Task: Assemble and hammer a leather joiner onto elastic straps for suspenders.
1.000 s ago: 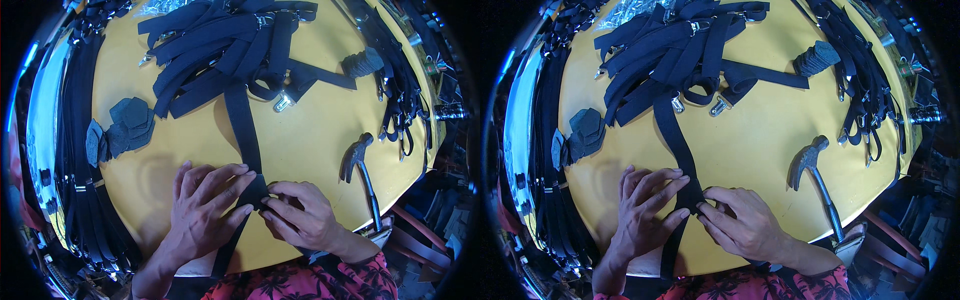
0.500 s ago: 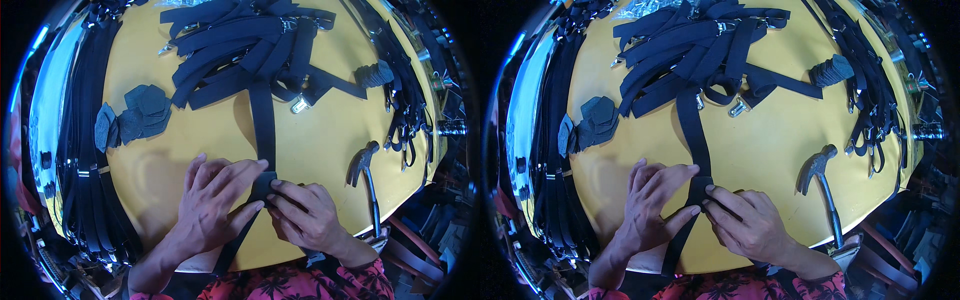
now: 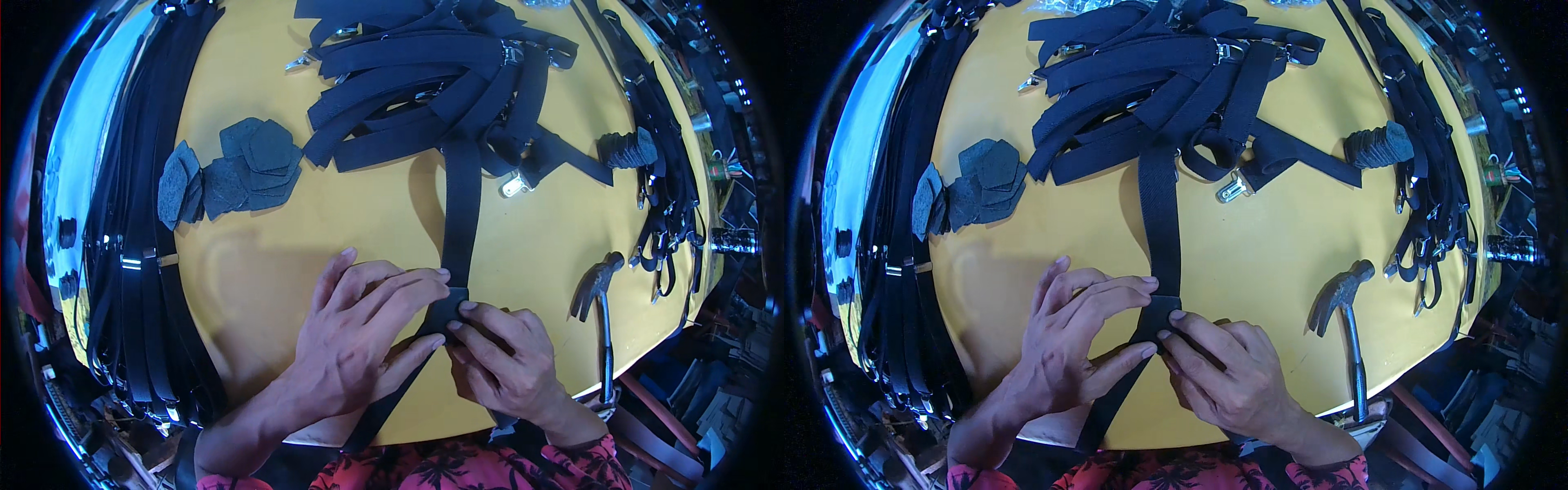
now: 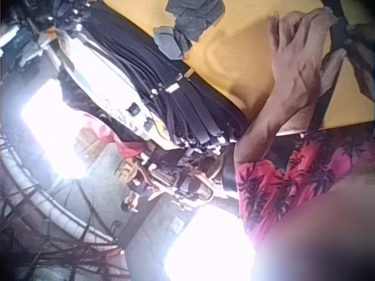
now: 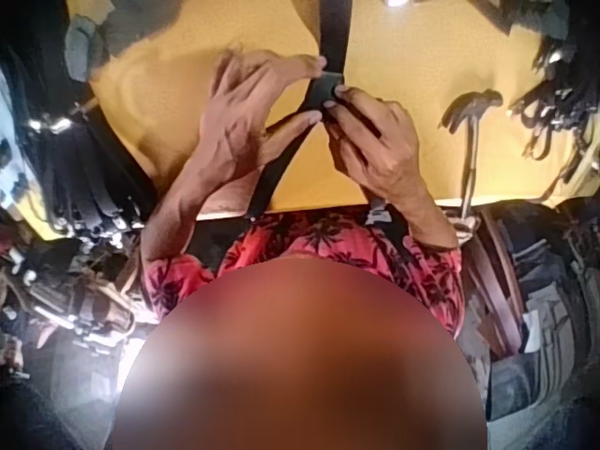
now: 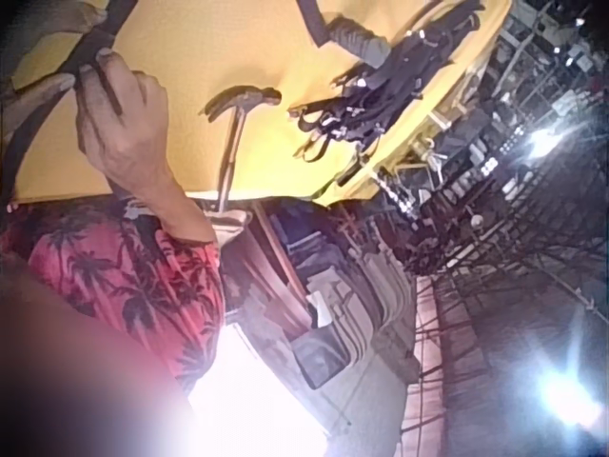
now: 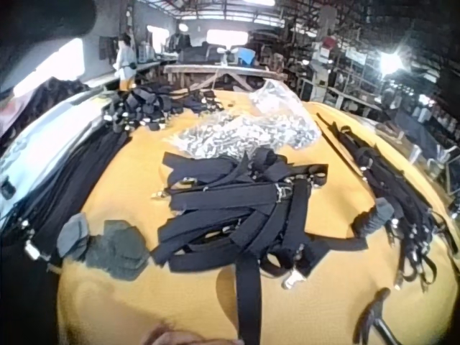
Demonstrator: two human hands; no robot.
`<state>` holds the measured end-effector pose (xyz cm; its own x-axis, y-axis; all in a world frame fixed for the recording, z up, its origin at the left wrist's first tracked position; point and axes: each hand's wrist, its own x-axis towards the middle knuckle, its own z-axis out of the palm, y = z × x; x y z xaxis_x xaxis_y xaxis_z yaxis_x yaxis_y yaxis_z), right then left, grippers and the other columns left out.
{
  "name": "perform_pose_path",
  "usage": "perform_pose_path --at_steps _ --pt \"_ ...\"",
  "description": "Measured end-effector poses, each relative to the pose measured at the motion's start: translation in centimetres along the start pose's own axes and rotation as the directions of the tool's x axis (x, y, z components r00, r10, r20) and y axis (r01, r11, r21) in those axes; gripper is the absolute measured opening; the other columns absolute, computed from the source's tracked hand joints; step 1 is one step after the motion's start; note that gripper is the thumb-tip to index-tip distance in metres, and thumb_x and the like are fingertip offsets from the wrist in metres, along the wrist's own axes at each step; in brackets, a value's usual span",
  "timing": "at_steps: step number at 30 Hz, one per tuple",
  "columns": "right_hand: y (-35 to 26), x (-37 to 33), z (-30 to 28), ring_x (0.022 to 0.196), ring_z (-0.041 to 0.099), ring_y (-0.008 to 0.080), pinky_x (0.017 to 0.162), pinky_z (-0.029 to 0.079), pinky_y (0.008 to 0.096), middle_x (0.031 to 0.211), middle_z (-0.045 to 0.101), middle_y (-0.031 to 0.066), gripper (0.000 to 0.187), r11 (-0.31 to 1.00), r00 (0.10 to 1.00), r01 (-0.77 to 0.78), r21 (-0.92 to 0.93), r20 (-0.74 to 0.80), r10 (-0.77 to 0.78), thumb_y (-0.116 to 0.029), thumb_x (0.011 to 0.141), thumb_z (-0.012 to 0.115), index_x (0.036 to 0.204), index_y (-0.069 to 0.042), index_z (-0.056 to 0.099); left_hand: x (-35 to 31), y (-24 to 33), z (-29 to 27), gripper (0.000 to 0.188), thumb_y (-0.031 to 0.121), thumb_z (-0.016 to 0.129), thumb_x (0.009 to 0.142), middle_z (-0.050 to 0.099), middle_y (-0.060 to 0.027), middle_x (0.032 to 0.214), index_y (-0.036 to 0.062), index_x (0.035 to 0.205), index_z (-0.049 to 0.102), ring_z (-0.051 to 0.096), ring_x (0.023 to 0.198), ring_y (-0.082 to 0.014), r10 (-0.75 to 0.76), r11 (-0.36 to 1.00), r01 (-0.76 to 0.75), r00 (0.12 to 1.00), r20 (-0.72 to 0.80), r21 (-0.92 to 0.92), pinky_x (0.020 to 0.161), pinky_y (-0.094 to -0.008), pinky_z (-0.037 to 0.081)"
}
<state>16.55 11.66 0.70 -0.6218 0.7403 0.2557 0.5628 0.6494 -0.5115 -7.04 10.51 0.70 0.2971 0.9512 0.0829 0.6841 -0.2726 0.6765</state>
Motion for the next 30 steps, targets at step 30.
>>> perform_pose_path --at_steps 30 --pt "0.8 0.7 0.5 0.09 0.073 0.0261 0.078 0.058 0.036 0.115 0.071 0.0085 0.017 0.901 0.977 -0.176 0.395 -0.045 0.21 -0.007 0.092 0.076 0.109 -0.004 0.079 0.4 -0.9 0.6 0.034 0.006 0.09 0.076 0.073 -0.0078 0.134 0.0085 0.105 0.072 0.064 0.108 -0.0291 0.229 0.973 -0.225 0.966 -0.123 0.044 0.098 -0.0422 0.046"
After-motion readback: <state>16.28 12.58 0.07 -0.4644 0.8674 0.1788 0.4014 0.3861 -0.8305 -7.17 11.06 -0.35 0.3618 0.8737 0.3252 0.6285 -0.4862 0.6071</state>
